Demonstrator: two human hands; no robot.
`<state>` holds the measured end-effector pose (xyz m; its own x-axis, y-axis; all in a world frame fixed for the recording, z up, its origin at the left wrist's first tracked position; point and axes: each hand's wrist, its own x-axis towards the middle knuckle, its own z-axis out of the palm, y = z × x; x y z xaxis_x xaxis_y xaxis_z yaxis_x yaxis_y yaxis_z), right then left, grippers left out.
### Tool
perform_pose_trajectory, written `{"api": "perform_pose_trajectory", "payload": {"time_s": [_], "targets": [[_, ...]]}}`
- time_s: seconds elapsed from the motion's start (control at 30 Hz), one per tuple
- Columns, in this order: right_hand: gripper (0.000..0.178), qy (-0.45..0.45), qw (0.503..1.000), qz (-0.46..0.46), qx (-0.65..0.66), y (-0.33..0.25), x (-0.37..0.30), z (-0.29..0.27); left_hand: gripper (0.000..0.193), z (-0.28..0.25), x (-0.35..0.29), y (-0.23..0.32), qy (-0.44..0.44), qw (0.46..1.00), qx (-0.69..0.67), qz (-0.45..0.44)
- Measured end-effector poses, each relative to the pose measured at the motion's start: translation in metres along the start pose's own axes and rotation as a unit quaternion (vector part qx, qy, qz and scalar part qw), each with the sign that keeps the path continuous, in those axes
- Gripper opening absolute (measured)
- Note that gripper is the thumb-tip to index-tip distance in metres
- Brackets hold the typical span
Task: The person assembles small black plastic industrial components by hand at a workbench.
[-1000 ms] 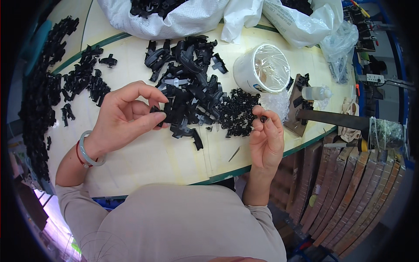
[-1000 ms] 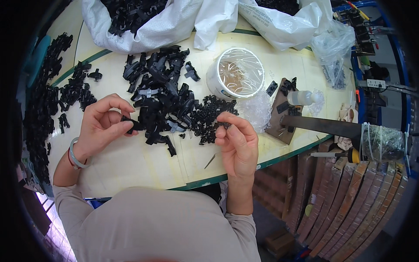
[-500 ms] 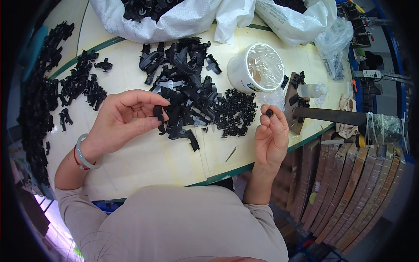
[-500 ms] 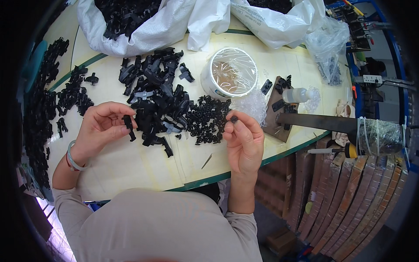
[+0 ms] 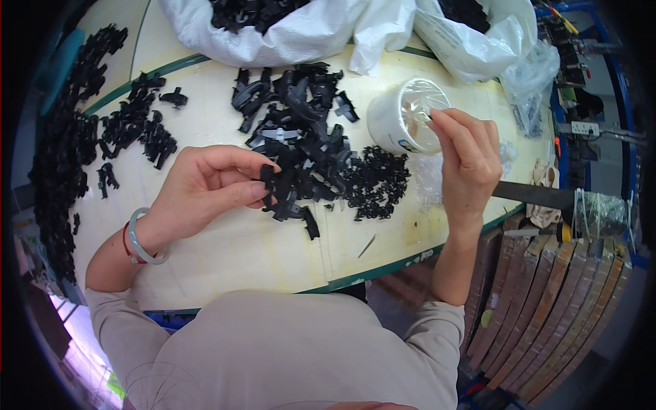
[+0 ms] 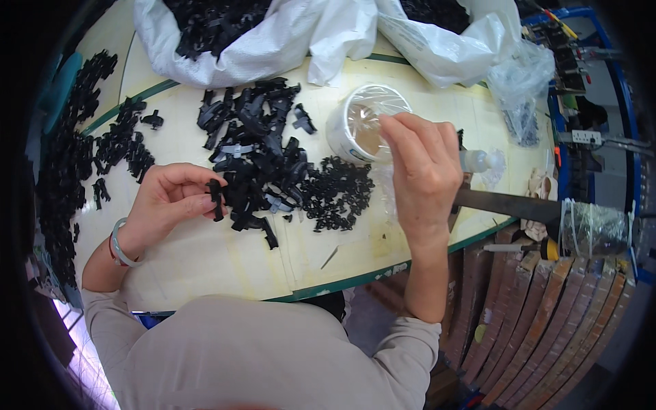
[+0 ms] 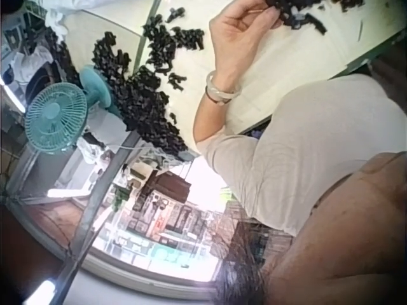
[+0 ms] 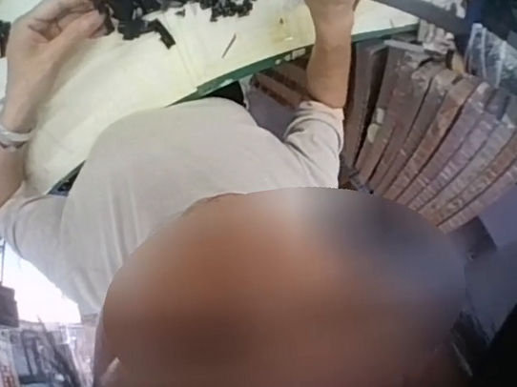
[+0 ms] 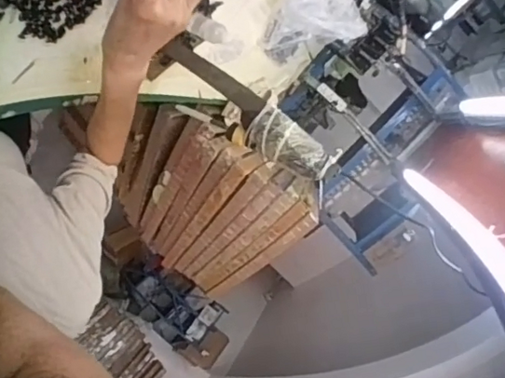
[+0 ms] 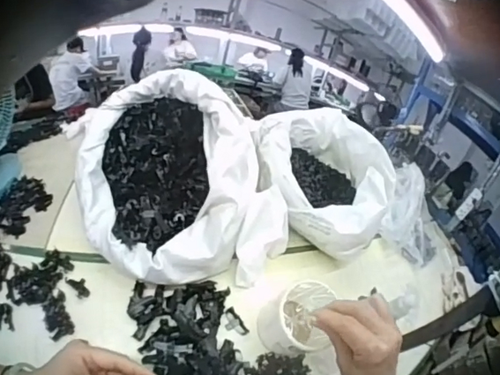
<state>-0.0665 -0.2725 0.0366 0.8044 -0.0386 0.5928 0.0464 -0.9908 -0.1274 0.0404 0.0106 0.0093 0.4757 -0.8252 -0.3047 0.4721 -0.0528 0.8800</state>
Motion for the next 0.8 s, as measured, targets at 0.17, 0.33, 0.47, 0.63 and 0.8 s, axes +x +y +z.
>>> {"api": "perform_pose_trajectory", "payload": {"time_s": [0.17,0.33,0.47,0.63,0.8], "targets": [[0.024,-0.059,0.998,-0.027,-0.009,0.002,0.008,-0.007,0.023,0.005,0.004,0.003,0.015,0.999,-0.001,-0.028],[0.017,-0.038,0.995,0.055,0.069,-0.024,-0.001,-0.021,0.024,0.004,0.004,0.000,-0.029,0.998,-0.035,-0.054],[0.019,-0.101,0.818,0.273,0.497,-0.077,-0.019,-0.007,0.024,0.009,0.001,-0.003,-0.045,0.995,-0.056,-0.072],[0.016,-0.086,0.690,0.354,0.626,-0.111,-0.030,0.013,0.024,0.014,-0.004,-0.008,-0.042,0.995,-0.080,-0.033],[0.015,-0.073,0.689,0.350,0.630,-0.114,-0.035,0.019,0.022,0.015,-0.003,-0.013,-0.029,0.995,-0.090,-0.019]]}}
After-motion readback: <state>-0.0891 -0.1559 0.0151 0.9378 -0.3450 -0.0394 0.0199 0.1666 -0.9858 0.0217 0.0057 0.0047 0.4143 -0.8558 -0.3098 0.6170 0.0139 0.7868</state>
